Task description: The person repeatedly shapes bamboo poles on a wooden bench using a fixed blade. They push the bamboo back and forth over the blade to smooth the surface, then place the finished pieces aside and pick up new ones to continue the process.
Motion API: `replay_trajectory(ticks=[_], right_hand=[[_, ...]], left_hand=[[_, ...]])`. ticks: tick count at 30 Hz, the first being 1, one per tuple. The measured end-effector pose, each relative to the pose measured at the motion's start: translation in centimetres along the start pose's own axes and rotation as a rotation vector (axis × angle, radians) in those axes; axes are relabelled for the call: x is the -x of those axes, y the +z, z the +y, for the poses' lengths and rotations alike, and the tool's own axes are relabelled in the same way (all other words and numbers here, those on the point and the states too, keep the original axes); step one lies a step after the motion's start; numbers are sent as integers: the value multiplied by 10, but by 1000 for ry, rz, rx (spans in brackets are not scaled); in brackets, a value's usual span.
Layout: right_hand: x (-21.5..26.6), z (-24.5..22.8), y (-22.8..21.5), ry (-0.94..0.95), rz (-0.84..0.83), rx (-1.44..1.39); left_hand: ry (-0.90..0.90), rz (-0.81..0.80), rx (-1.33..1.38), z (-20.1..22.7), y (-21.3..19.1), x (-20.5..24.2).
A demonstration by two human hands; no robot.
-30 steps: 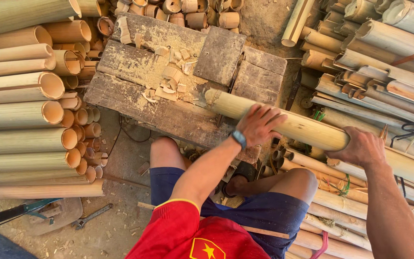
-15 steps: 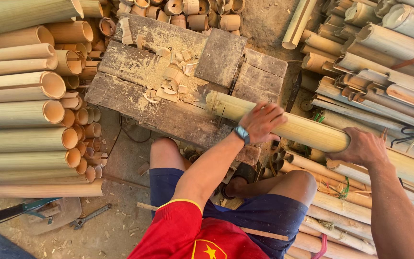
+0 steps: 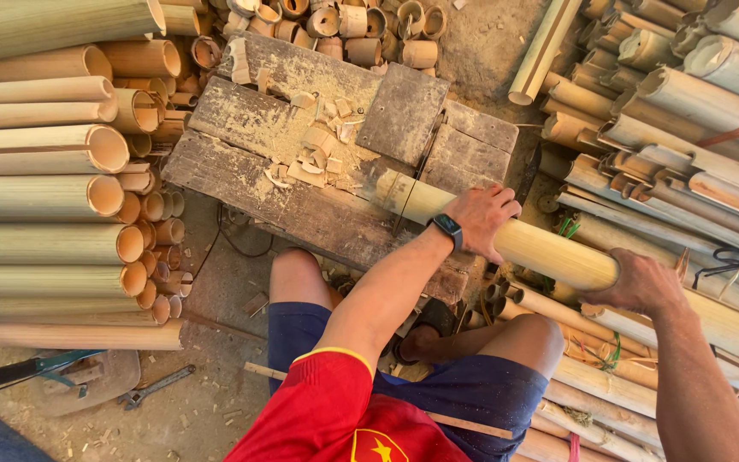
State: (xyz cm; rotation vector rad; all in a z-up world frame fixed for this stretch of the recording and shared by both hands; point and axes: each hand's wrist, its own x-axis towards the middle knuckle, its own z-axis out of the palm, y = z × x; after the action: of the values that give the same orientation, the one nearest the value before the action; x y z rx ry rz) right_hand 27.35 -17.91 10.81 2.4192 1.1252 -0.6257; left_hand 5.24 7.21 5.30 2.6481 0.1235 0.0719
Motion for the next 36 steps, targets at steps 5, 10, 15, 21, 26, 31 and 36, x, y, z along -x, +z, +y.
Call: replay_trajectory(ticks=[5, 10, 15, 21, 26, 31, 36], right_hand=[[14, -3, 2, 39, 40, -4], [54, -5, 17, -4, 137, -32], [98, -17, 55, -37, 158, -156], [140, -35, 80, -188, 358, -279], [165, -52, 80, -191, 317, -259], [177, -75, 71, -120, 353, -233], [186, -99, 72, -145, 553, -208]], left_hand=[[160, 311, 84, 1, 3, 8], [-379, 1187, 214, -18, 14, 91], [-1024, 786, 598, -72, 15, 187], [-857, 318, 1020, -65, -16, 220], [-324, -93, 576, -74, -85, 217], [-460, 1218, 81, -91, -157, 211], [-620, 309, 700, -34, -107, 250]])
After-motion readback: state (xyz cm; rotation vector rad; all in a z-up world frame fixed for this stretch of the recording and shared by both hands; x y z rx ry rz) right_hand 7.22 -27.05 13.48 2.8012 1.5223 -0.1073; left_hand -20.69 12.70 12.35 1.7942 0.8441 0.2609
